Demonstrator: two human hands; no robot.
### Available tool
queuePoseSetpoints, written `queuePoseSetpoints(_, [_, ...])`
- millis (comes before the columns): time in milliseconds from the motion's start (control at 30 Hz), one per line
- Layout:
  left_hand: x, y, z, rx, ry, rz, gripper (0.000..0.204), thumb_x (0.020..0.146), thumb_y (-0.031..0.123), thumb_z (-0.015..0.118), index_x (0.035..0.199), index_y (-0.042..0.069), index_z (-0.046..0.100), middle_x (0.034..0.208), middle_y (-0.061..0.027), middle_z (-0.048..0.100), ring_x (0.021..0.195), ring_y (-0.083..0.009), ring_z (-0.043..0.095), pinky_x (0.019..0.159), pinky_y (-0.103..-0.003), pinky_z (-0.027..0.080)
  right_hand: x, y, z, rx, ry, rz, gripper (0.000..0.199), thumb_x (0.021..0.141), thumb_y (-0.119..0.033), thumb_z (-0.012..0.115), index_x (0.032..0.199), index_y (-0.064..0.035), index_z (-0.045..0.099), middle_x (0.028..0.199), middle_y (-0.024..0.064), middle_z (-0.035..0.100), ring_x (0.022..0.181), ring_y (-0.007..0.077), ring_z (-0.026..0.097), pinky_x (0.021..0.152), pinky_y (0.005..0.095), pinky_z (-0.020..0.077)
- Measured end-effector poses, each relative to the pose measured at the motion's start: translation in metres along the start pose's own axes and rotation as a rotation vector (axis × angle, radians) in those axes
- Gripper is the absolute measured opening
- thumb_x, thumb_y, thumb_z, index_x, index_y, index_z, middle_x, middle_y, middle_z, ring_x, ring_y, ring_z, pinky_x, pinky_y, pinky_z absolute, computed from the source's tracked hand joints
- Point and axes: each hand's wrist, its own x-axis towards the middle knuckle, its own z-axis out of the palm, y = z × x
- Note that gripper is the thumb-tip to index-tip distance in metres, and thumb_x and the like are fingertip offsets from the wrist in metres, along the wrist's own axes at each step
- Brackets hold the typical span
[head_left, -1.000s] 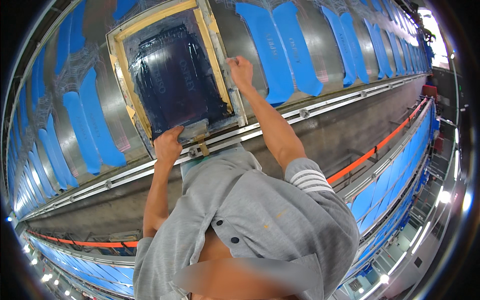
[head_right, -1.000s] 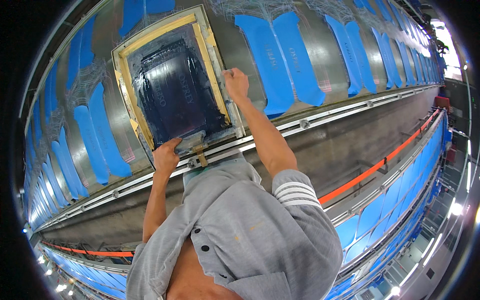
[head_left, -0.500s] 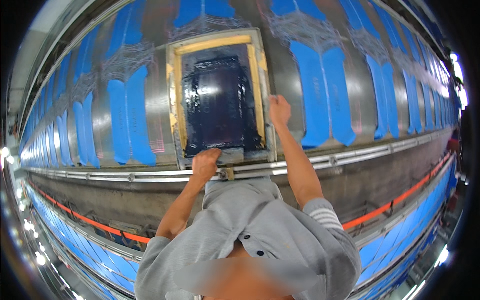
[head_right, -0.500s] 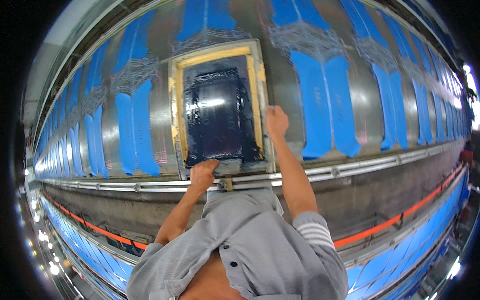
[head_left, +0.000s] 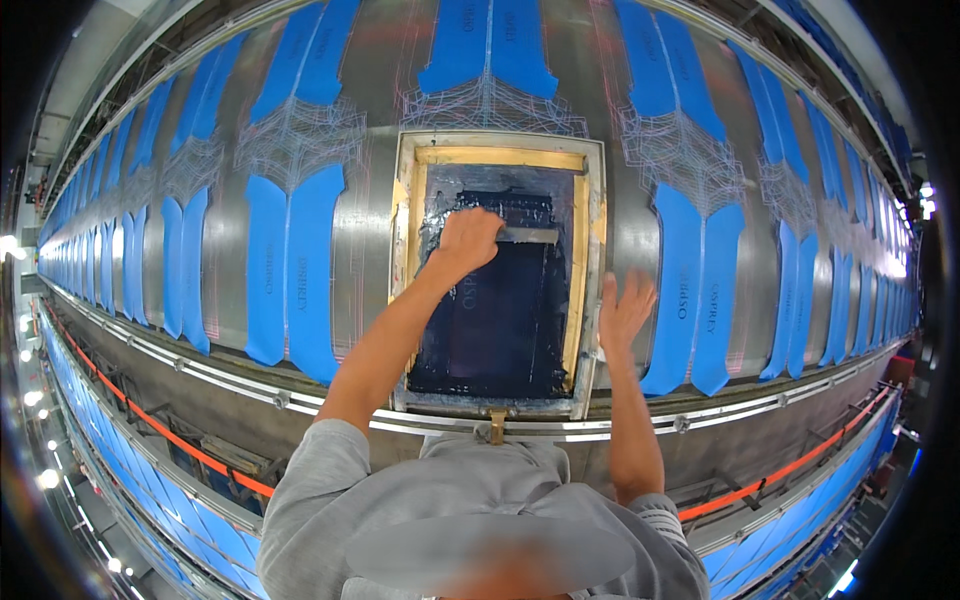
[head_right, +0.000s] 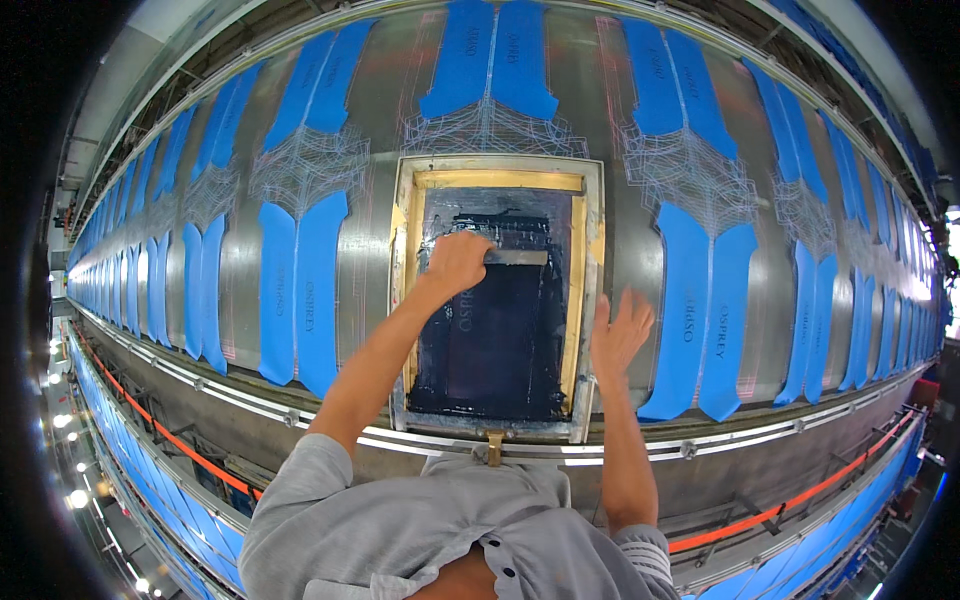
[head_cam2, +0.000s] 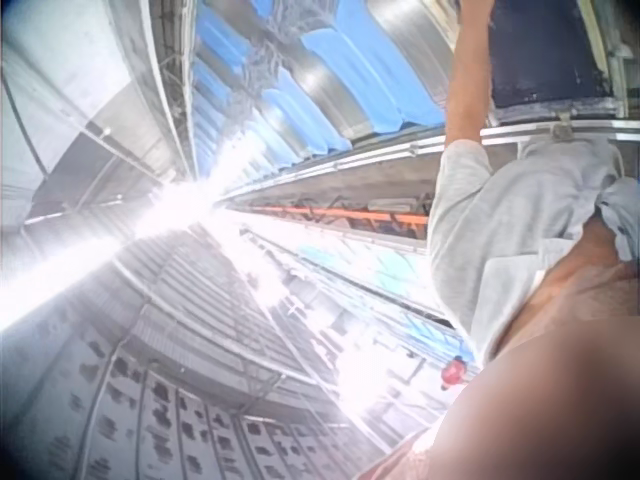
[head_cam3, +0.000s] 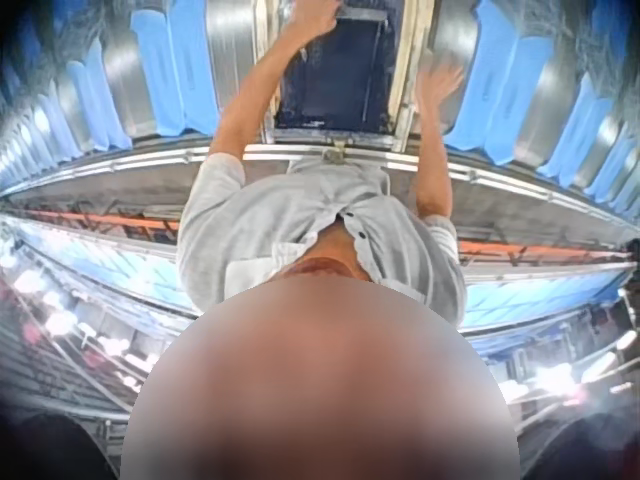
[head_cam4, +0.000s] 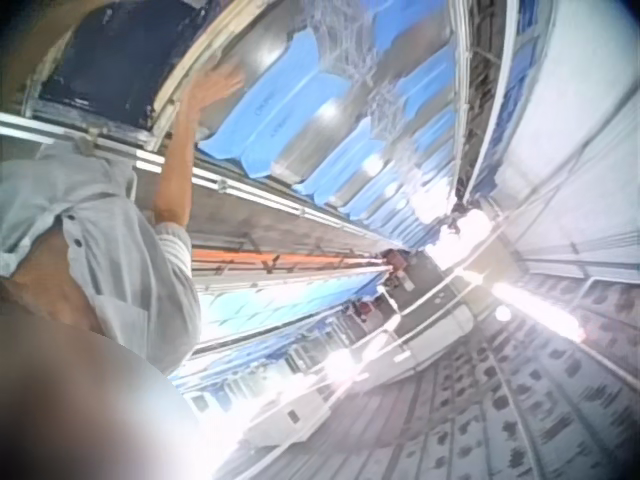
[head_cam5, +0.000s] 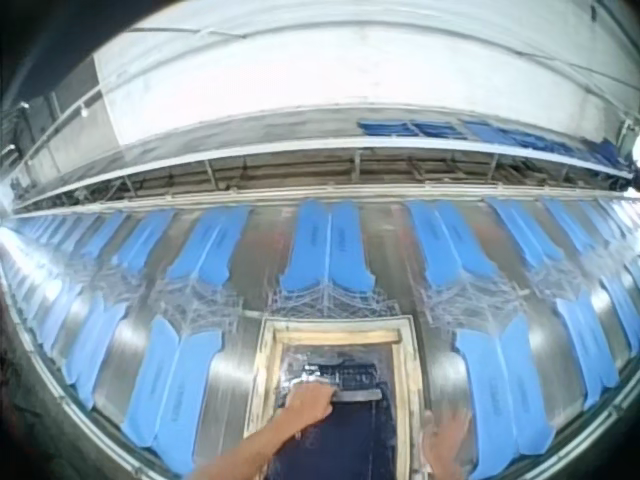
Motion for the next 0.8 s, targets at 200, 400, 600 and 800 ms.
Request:
queuePoseSetpoints(200, [0.084, -0.005, -0.033, 0.046, -0.009, 0.093, 0.027, 0.077, 0.01, 0.066, 0.1, 0.013, 0.079, 0.096, -0.0206, 0.073, 0.088, -0.0385, 0.072, 0.078, -0.048, 0.057, 0.163, -0.104, 0.025, 0.027, -0.574, -0.53, 0.053, 0.078, -0.039, 0.081, 0.121, -0.0103, 0.071, 0.114, 0.0121, 0.069, 0.119, 0.0328, 0.059, 0.104, 0.0549, 0.0421])
queuePoseSetpoints(400, [0.078, -0.015, -0.013, 0.09, 0.042, 0.095, 0.021, 0.077, 0.015, 0.065, 0.093, 0.015, 0.079, 0.093, -0.0188, 0.074, 0.085, -0.0383, 0.072, 0.073, -0.048, 0.058, 0.154, -0.107, 0.094, -0.171, -0.794, -0.431, 0.016, 0.08, -0.019, 0.068, 0.091, -0.0089, 0.075, 0.095, 0.0154, 0.073, 0.104, 0.0332, 0.067, 0.09, 0.0521, 0.0505])
queuePoseSetpoints(600, [-0.08, 0.029, 0.038, 0.051, -0.008, 0.042, 0.029, 0.074, 0.008, 0.064, 0.097, 0.017, 0.078, 0.09, -0.0124, 0.074, 0.083, -0.0325, 0.072, 0.069, -0.048, 0.057, 0.002, -0.088, 0.032, -0.069, -0.699, -0.643, 0.014, 0.075, -0.01, 0.065, 0.085, -0.0047, 0.071, 0.091, 0.0124, 0.069, 0.097, 0.0309, 0.063, 0.094, 0.0509, 0.0491])
queuePoseSetpoints(800, [-0.226, 0.075, 0.083, -0.147, 0.048, 0.05, 0.033, 0.071, 0.008, 0.067, 0.101, 0.015, 0.078, 0.088, -0.0124, 0.074, 0.082, -0.0324, 0.072, 0.071, -0.046, 0.058, -0.141, -0.081, -0.038, -0.064, -0.783, -0.572, 0.019, 0.071, -0.011, 0.069, 0.089, -0.0055, 0.071, 0.096, 0.0113, 0.067, 0.107, 0.0294, 0.06, 0.106, 0.0565, 0.0429])
